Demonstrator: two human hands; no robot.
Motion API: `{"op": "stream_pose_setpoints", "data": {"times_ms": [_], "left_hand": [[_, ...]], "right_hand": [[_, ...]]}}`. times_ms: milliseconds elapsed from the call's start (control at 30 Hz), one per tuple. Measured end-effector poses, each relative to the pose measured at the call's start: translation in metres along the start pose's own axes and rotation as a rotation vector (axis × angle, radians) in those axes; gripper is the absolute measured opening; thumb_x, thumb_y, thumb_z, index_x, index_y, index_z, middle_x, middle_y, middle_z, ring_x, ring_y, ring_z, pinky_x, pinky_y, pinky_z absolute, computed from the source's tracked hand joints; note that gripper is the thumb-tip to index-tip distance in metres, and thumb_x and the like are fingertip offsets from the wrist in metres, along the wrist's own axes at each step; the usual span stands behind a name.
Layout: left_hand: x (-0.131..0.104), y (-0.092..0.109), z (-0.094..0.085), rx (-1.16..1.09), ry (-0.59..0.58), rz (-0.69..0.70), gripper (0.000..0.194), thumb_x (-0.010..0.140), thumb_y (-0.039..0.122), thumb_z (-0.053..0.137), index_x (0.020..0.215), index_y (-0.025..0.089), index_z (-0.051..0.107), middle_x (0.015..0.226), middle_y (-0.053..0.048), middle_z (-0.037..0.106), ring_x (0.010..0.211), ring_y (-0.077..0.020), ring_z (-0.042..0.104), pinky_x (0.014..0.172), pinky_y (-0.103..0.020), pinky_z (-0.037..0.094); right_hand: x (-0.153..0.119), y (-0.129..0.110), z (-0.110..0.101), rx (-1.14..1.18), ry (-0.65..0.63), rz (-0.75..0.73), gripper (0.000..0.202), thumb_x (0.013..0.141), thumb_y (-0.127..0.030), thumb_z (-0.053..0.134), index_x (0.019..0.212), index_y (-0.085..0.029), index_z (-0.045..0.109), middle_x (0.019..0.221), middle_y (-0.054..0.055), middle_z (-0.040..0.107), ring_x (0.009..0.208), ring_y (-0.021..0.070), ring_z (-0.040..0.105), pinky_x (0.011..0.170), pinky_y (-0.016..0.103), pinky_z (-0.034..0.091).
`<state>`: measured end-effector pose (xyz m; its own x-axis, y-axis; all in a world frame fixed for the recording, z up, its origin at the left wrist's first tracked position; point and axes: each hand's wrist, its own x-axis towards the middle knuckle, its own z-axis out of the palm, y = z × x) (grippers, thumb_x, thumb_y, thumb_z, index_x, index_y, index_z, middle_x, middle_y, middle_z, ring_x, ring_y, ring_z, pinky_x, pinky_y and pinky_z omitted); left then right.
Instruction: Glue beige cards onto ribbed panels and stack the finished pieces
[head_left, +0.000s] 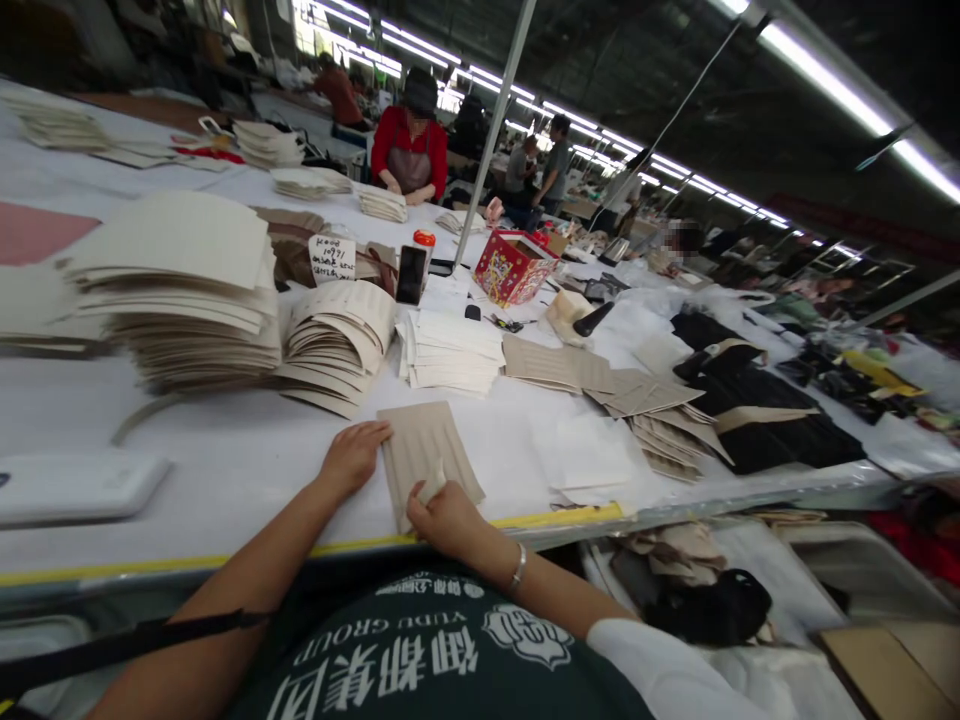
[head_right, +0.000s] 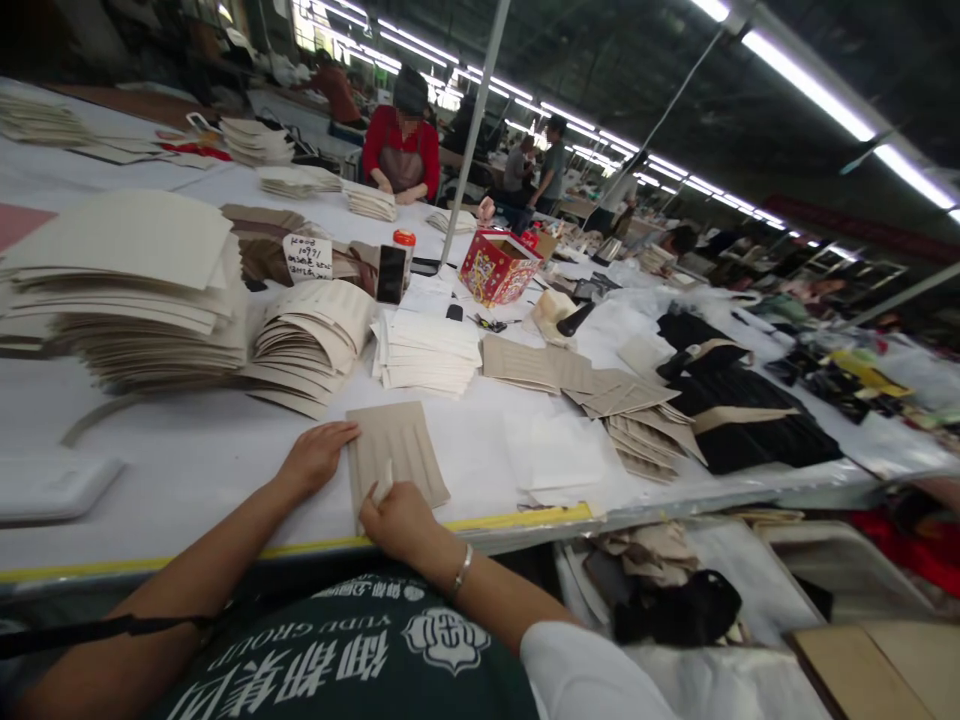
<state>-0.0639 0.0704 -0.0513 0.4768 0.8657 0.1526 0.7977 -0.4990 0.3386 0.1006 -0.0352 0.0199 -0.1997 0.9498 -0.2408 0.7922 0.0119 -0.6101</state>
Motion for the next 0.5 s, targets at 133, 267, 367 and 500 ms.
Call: {"op": "stream_pose_setpoints", "data": {"times_ms": [133,267,367,500], "left_hand": [[0.0,0.001,0.0,0.058,-0.009,0.021,0.039,0.085,0.027,0.037,0.118,0.023,0.056,0.129,-0.002,0.053,0.118,-0.0201,0.048,0.101,-0.037,0.033],[-0.005,0.005,0.0,0.113,-0.071,0.04,0.057,0.08,0.05,0.043,0.127,0.019,0.048,0.137,-0.007,0.045,0.127,-0.0241,0.038,0.106,-0.042,0.022],[-0.01,0.009,0.0,0.146,-0.129,0.043,0.077,0.072,0.061,0.047,0.133,0.015,0.04,0.142,-0.01,0.036,0.132,-0.0272,0.028,0.108,-0.045,0.013],[-0.012,0.015,-0.004,0.174,-0.224,0.035,0.089,0.067,0.065,0.049,0.137,0.012,0.033,0.145,-0.011,0.028,0.135,-0.0291,0.021,0.108,-0.046,0.01]], "right_hand": [[-0.042,0.044,-0.008,0.368,-0.041,0.245,0.026,0.082,-0.027,0.041,0.065,-0.015,0.056,0.045,-0.002,0.053,0.037,0.0089,0.052,0.037,0.015,0.035],[-0.048,0.084,-0.05,0.467,0.186,0.358,0.03,0.084,-0.035,0.042,0.066,-0.015,0.054,0.037,-0.005,0.044,0.031,0.0085,0.044,0.035,0.016,0.032],[-0.027,0.094,-0.078,0.419,0.272,0.292,0.017,0.08,-0.03,0.05,0.077,-0.015,0.056,0.042,-0.005,0.05,0.038,0.0101,0.052,0.04,0.017,0.038],[0.027,0.079,-0.09,0.277,0.384,0.136,0.022,0.084,-0.031,0.047,0.088,-0.013,0.06,0.064,0.003,0.064,0.059,0.0112,0.063,0.056,0.017,0.045]]}}
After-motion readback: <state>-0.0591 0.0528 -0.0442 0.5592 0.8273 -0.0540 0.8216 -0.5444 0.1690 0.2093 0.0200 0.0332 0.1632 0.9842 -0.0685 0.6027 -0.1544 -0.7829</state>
